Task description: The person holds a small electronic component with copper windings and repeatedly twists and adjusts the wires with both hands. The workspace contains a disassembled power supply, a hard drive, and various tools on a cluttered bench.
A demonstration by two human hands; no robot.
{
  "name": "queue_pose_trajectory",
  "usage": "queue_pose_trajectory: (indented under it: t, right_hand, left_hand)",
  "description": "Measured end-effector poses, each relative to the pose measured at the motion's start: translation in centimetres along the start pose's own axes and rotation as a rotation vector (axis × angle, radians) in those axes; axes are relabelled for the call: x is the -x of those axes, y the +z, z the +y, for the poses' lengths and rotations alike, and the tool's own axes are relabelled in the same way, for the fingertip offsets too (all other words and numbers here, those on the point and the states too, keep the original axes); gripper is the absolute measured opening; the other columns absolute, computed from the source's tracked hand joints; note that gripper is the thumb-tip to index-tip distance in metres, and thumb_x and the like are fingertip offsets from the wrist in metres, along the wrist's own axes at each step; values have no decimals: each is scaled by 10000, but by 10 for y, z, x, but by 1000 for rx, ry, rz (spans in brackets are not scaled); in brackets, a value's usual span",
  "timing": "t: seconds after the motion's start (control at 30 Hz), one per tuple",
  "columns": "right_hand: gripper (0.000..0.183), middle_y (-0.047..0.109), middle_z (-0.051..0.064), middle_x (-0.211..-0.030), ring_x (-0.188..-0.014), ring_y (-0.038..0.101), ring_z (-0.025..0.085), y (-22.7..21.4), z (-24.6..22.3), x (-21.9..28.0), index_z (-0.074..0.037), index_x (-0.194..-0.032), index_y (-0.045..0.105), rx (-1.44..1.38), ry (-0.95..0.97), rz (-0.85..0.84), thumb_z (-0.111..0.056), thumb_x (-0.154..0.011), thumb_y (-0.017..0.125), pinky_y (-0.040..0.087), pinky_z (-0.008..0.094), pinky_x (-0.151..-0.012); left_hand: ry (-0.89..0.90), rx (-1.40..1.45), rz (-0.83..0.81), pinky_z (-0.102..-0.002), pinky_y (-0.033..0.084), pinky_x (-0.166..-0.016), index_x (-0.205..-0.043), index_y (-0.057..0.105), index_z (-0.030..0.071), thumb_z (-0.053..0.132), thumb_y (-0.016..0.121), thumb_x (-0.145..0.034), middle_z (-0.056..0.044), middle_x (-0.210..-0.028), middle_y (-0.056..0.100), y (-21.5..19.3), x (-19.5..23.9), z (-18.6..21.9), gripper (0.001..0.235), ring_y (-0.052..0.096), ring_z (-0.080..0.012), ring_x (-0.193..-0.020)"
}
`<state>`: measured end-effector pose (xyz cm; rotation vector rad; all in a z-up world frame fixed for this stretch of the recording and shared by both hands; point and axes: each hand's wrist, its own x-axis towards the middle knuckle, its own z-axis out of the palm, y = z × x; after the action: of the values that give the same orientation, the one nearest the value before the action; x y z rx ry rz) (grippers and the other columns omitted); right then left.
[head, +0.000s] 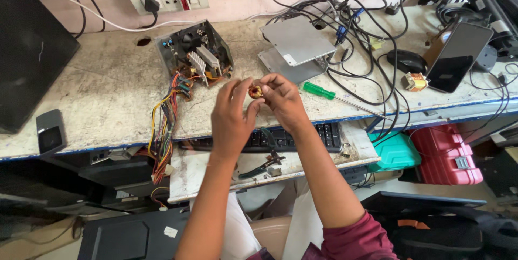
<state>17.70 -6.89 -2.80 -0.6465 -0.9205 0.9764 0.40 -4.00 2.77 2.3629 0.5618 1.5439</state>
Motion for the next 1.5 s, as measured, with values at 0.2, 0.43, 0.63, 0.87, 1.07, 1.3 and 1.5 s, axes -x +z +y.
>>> queue_pose_trajectory:
  t: [0.2,0.43,0.63,0.87,1.07,1.3,1.5]
  right_hand:
    - [288,676,73,-1214,-1042,681,165,18,-15,2,-45,-1284,559,128,157,-6,-95,-1007,620,557,300,-776]
    - [545,646,69,-1229,-1102,685,164,27,-22,-1,-85,-1391,450,243,163,-142,-50,-908,700,582,316,-801]
    - [365,712,90,-1024,-808,612,152,16,-13,-6,52,-1288,593,275,329,-135,-85,-974,719,518,277,-718]
    - [416,644,21,-938,-814,594,126,9,-10,-7,46,-1320,599,156,237,-82,-23,-922,698,510,258,-756]
    - [350,622,12,-933,-744,555,104,5,-14,-5,46,-1299,610,27,229,-36,-55,-969,669,469,241,-674]
    - [308,624,-2,-924,-651,437,67,9,-11,-4,18,-1279,657,105,182,-2,-80,-987,661,360,211,-587]
    - [261,596,-35,-844,-655,437,57,5,-2,-4,16,-1229,708,158,137,16,-101,-997,678,346,218,-580]
  left_hand:
    - [150,-257,-182,-451,411,-893,-1314,646,121,284,806,-792,-51,-1177,697,-15,-21,-32,570,571,-253,-1066]
    - [250,-386,-154,-419,379,-841,-1234,674,120,488,789,-803,14,-1129,727,-23,-16,-62,578,546,-230,-972]
    - [252,-457,5,-431,391,-880,-1243,684,108,631,688,-849,17,-1096,714,-19,-7,-71,655,536,-224,-949]
    - [214,-500,51,-441,341,-957,-1206,683,113,680,658,-831,-30,-1241,679,-22,-7,-63,680,526,-254,-1124]
    - [225,-541,-30,-447,290,-1023,-1071,691,123,317,675,-891,-21,-1236,698,-17,-6,-63,265,560,-222,-1247]
    - [64,-195,-224,-453,476,-869,-1077,600,48,147,677,-962,-130,-967,709,-14,-9,-72,170,680,-325,-950]
    - [18,51,-221,-427,532,-667,-1202,633,35,274,724,-944,-176,-959,712,-19,-11,-69,363,694,-352,-824]
